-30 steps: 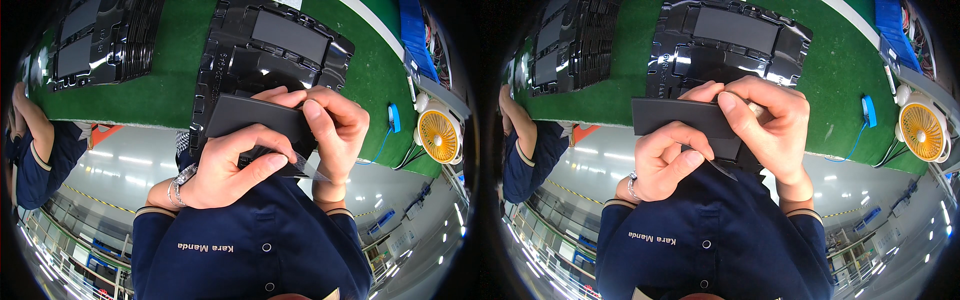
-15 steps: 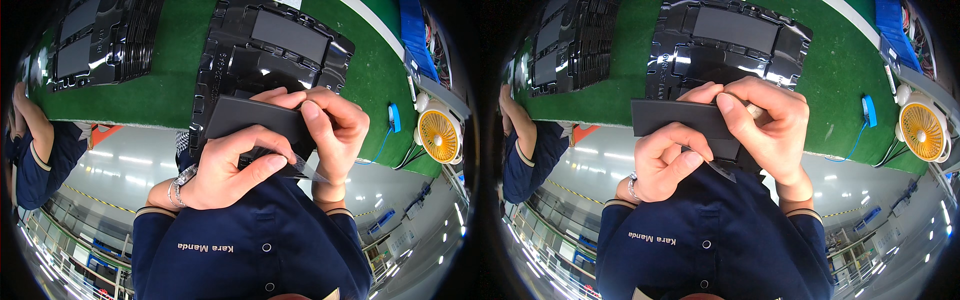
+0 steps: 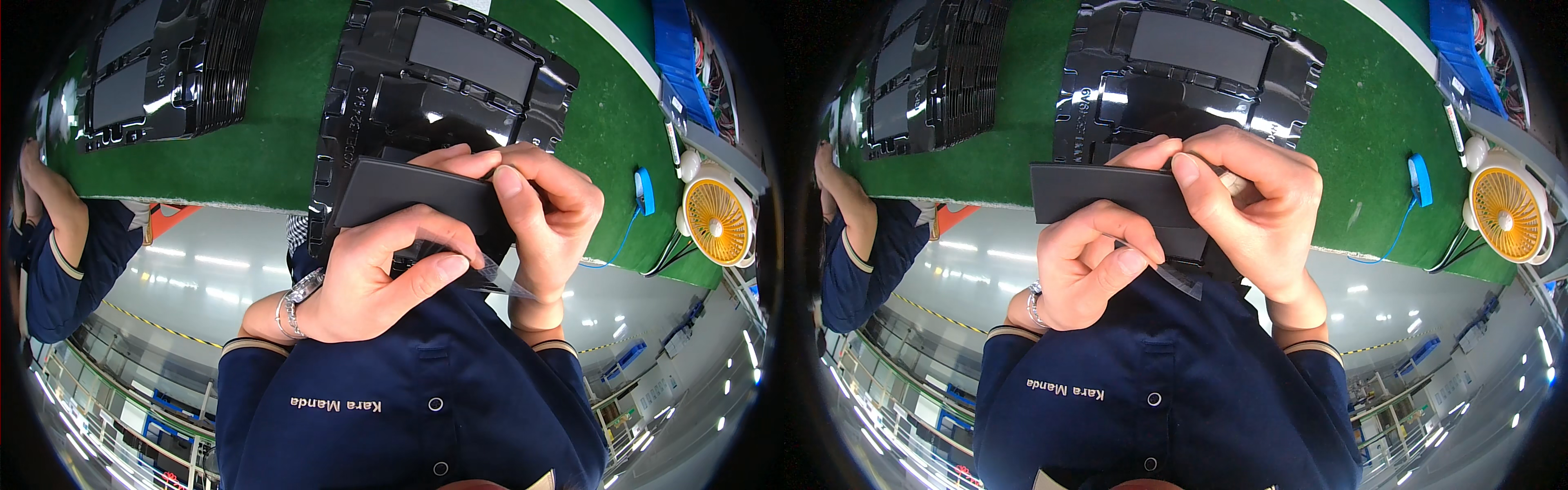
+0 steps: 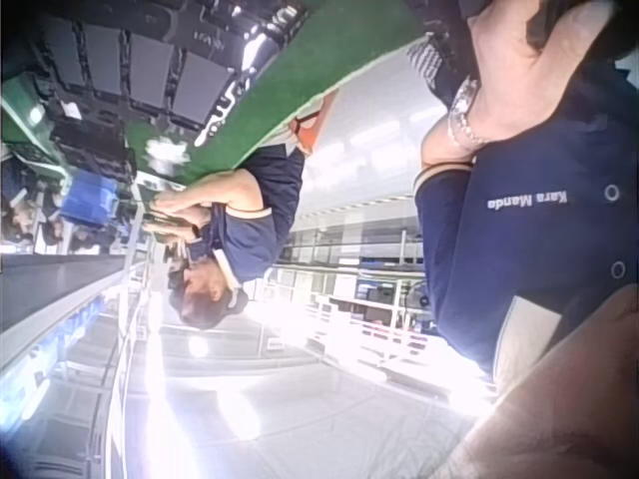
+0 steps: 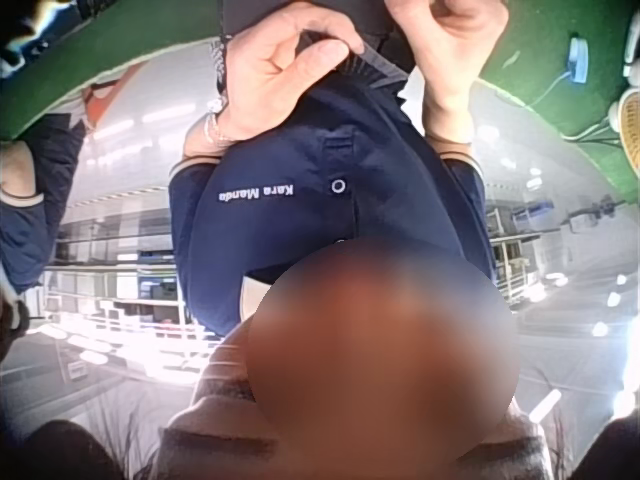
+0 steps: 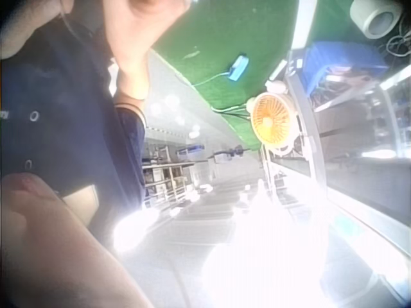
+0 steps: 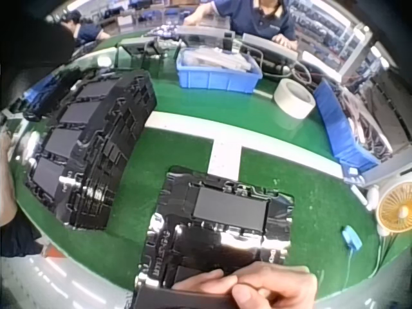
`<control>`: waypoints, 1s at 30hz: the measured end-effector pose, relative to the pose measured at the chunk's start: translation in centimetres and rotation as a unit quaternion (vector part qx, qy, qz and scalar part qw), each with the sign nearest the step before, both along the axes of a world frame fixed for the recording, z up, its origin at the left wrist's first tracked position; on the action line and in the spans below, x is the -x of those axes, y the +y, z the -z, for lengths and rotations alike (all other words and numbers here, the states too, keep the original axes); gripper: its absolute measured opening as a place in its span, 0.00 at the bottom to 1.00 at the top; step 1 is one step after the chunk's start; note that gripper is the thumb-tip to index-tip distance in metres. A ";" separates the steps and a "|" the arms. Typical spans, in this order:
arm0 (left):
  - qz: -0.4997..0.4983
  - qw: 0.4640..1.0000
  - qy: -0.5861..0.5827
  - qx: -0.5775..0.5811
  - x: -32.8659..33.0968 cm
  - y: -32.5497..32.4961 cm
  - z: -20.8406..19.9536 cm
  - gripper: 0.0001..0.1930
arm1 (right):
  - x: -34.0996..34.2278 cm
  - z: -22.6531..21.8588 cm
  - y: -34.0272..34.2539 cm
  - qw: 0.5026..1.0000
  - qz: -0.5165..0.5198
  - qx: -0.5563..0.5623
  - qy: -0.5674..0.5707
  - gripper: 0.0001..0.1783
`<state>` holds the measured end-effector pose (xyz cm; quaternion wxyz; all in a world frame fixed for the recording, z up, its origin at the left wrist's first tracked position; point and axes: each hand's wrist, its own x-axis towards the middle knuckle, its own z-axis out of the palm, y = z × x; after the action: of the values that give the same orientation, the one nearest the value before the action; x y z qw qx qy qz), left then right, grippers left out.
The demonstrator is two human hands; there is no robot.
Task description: Manually peeling and applying adhesive strips onto plastic electronic housing components at an industrial workbench.
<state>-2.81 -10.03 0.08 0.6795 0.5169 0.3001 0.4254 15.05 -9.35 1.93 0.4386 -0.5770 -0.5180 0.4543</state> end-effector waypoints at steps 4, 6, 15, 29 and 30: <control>0.001 1.000 -0.004 -0.001 0.0 -0.1 0.1 0.03 | 0.1 -0.2 0.0 1.000 0.004 0.009 -0.007 0.02; 0.003 1.000 -0.003 0.027 0.1 -0.2 0.0 0.03 | 0.2 -0.3 0.0 1.000 0.010 0.017 -0.020 0.03; -0.014 0.976 -0.135 0.169 0.2 -0.4 0.1 0.05 | -0.7 -0.3 -0.1 0.997 -0.008 0.075 0.010 0.10; -0.124 0.986 0.109 0.031 4.1 1.7 1.6 0.06 | -2.6 2.8 1.3 0.975 0.035 0.087 -0.203 0.10; -0.123 0.985 0.123 0.011 3.7 1.9 1.5 0.06 | -2.0 2.9 1.4 0.970 0.046 0.074 -0.228 0.10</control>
<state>-6.50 -8.14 -1.45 0.5857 0.5169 0.4470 0.4358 17.05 -7.93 -0.94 0.2856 -0.7194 -0.5421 0.3271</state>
